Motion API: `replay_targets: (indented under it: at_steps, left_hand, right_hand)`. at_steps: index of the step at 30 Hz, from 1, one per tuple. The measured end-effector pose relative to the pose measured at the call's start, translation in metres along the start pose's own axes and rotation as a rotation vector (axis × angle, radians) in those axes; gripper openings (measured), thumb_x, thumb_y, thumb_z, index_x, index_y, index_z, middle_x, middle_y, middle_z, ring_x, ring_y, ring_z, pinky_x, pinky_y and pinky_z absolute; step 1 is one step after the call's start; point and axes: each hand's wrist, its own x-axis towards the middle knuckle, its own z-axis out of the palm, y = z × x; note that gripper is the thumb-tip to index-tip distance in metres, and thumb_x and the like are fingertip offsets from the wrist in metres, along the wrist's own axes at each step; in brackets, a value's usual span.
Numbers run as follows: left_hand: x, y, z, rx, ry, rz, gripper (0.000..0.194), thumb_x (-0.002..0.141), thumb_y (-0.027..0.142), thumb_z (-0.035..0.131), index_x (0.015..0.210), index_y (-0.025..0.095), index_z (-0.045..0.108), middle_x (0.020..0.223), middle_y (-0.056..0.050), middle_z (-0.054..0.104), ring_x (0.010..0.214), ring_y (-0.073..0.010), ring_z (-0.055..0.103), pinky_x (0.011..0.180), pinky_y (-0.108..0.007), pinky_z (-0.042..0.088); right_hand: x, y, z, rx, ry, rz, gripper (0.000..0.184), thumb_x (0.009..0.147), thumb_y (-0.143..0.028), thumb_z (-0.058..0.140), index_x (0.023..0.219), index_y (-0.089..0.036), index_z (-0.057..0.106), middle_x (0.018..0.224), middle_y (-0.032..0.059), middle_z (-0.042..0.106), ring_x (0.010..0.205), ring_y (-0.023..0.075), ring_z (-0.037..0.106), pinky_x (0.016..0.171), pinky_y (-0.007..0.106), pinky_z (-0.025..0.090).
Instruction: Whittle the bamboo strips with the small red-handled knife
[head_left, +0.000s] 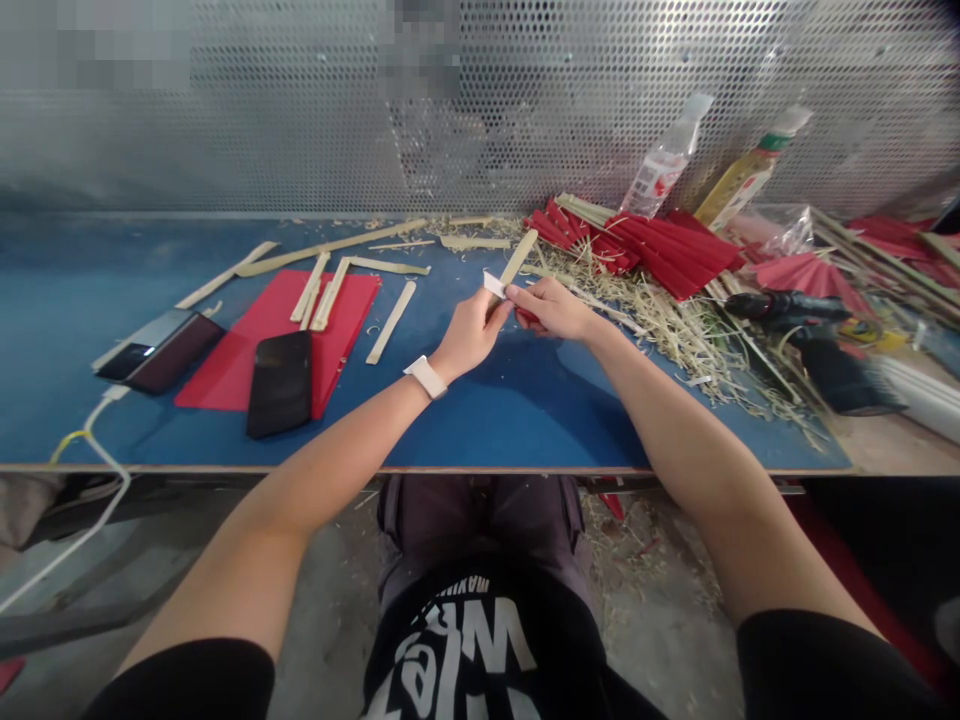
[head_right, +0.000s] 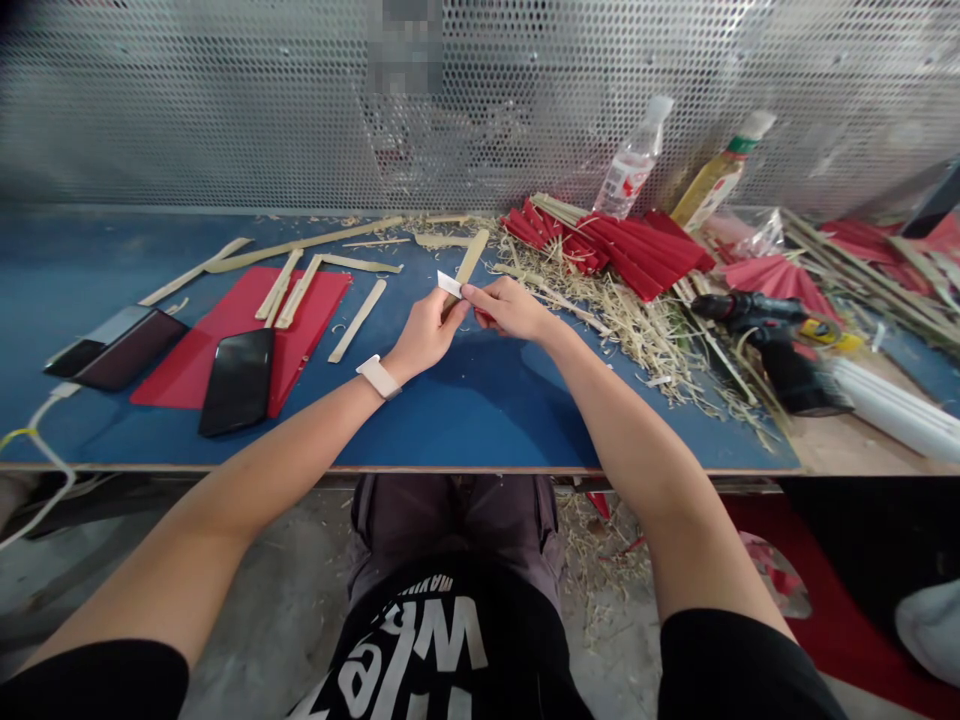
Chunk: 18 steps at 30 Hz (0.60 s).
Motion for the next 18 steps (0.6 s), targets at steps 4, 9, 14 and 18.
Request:
replay_targets:
  at_steps: [4, 9, 14, 18]
  left_hand:
    - [0.000, 0.000, 0.002, -0.033, -0.013, 0.010, 0.037, 0.122, 0.060, 0.058, 0.113, 0.024, 0.064, 0.089, -0.006, 0.076, 0.079, -0.0210, 0.073, 0.075, -0.034, 0.055]
    - [0.000, -0.001, 0.002, -0.039, -0.010, 0.019, 0.040, 0.122, 0.062, 0.055, 0.110, 0.024, 0.062, 0.089, -0.006, 0.075, 0.078, -0.0210, 0.073, 0.075, -0.035, 0.055]
    - [0.000, 0.000, 0.002, -0.026, 0.024, -0.002, 0.039, 0.121, 0.062, 0.058, 0.109, 0.025, 0.062, 0.081, -0.002, 0.069, 0.070, -0.0192, 0.066, 0.071, -0.035, 0.052]
    - [0.000, 0.000, 0.002, -0.013, 0.047, -0.019, 0.034, 0.121, 0.058, 0.061, 0.112, 0.025, 0.065, 0.080, -0.002, 0.069, 0.069, -0.0187, 0.066, 0.071, -0.035, 0.053]
  right_hand:
    - [-0.001, -0.003, -0.001, 0.001, -0.008, -0.002, 0.080, 0.111, -0.089, 0.060, 0.066, -0.023, 0.055, 0.047, -0.0030, 0.044, 0.044, 0.0099, 0.039, 0.042, 0.025, 0.033]
    - [0.000, 0.000, 0.001, -0.006, 0.010, 0.001, 0.081, 0.110, -0.089, 0.061, 0.064, -0.023, 0.057, 0.048, -0.0018, 0.047, 0.045, 0.0101, 0.040, 0.043, 0.025, 0.035]
    - [0.004, 0.006, 0.003, 0.013, 0.037, -0.014, 0.077, 0.113, -0.085, 0.061, 0.068, -0.023, 0.057, 0.053, -0.0006, 0.052, 0.046, 0.0102, 0.042, 0.044, 0.025, 0.036]
    - [0.005, 0.008, 0.005, 0.048, 0.025, -0.019, 0.076, 0.112, -0.087, 0.061, 0.069, -0.024, 0.054, 0.052, -0.0026, 0.048, 0.046, 0.0105, 0.040, 0.045, 0.026, 0.036]
